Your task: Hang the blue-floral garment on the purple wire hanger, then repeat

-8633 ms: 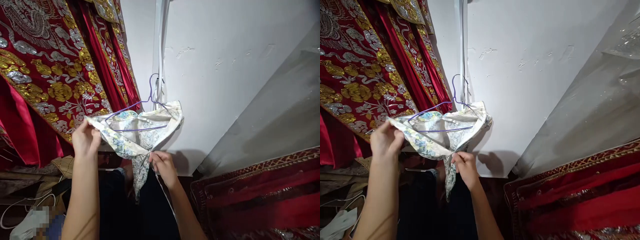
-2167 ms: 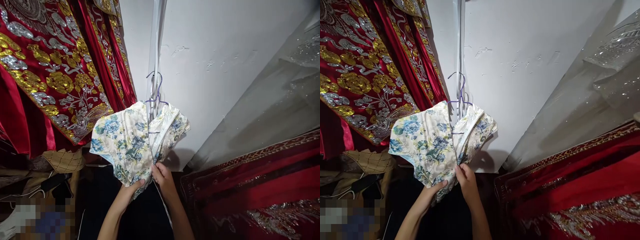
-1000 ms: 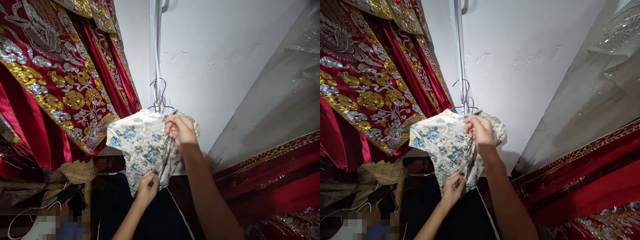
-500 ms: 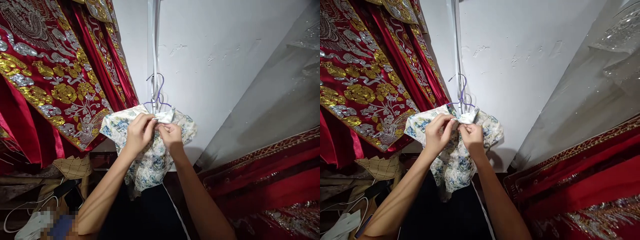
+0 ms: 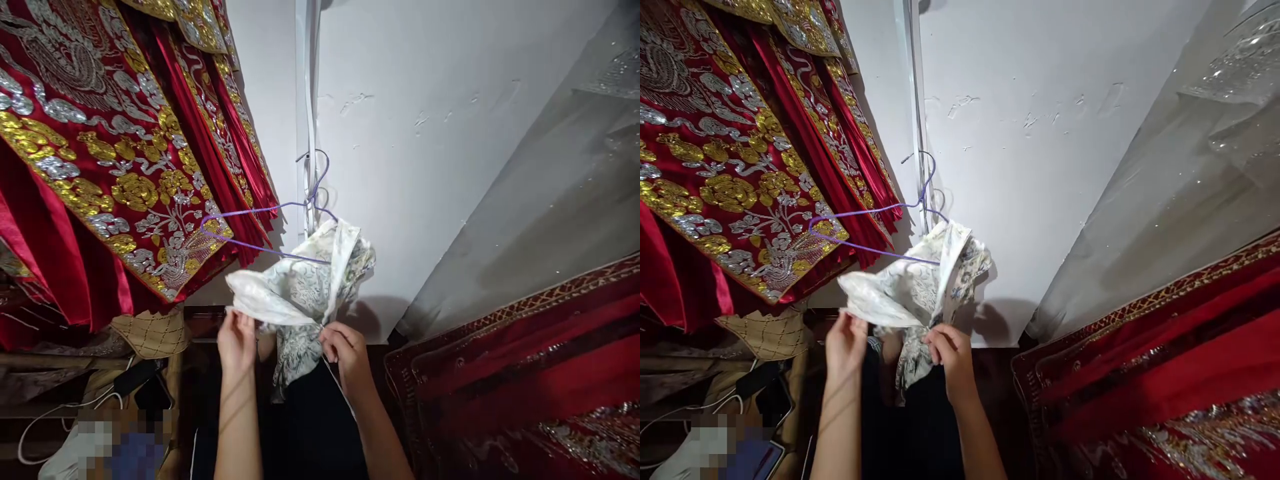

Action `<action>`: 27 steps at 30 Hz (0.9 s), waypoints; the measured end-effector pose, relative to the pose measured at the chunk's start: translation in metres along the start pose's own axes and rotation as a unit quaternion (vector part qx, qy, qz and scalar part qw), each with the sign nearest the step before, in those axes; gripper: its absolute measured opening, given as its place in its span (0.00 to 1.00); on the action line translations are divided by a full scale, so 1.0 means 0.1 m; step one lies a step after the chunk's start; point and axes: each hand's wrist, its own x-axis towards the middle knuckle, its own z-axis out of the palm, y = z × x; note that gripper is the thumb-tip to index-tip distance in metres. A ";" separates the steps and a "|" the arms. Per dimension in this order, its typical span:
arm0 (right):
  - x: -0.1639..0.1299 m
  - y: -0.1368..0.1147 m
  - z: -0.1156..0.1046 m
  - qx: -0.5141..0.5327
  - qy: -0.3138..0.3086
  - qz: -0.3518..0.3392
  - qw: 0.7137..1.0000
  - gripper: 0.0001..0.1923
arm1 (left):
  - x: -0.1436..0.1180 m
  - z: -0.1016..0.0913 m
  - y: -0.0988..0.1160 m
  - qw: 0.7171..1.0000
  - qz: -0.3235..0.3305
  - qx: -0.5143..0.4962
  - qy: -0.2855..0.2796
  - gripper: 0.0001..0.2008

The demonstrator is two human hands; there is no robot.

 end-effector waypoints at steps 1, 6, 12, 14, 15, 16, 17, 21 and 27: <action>-0.02 0.03 -0.06 0.001 0.007 0.003 1.000 0.13 | -0.11 -0.03 -0.11 1.000 -0.019 -0.011 0.006 0.10; 0.00 0.04 -0.29 -0.011 -0.011 0.007 1.000 0.17 | -0.33 0.13 -0.06 0.995 -0.065 -0.082 -0.002 0.05; -0.02 0.04 -0.05 0.005 0.048 -0.019 0.999 0.27 | -0.87 0.58 0.35 0.972 -0.051 -0.058 -0.221 0.07; -0.07 -0.01 0.08 0.090 0.027 0.042 0.995 0.32 | -1.05 0.64 0.45 0.931 -0.005 0.087 -0.355 0.07; -0.09 -0.05 0.13 0.139 0.010 0.078 0.987 0.34 | -1.09 0.64 0.51 0.898 0.026 0.158 -0.410 0.07; -0.11 -0.12 0.17 0.182 -0.011 0.108 0.977 0.36 | -1.09 0.64 0.57 0.866 0.060 0.212 -0.449 0.07; -0.11 -0.19 0.21 0.214 -0.033 0.128 0.968 0.36 | -1.05 0.64 0.64 0.844 0.094 0.242 -0.470 0.08; -0.03 -0.48 0.32 0.228 -0.066 0.152 0.959 0.27 | -0.66 0.67 0.86 0.836 0.175 0.269 -0.446 0.12; 0.20 -0.84 0.38 0.123 -0.194 0.197 0.953 0.19 | -0.23 0.76 0.67 0.790 0.000 0.271 -0.550 0.29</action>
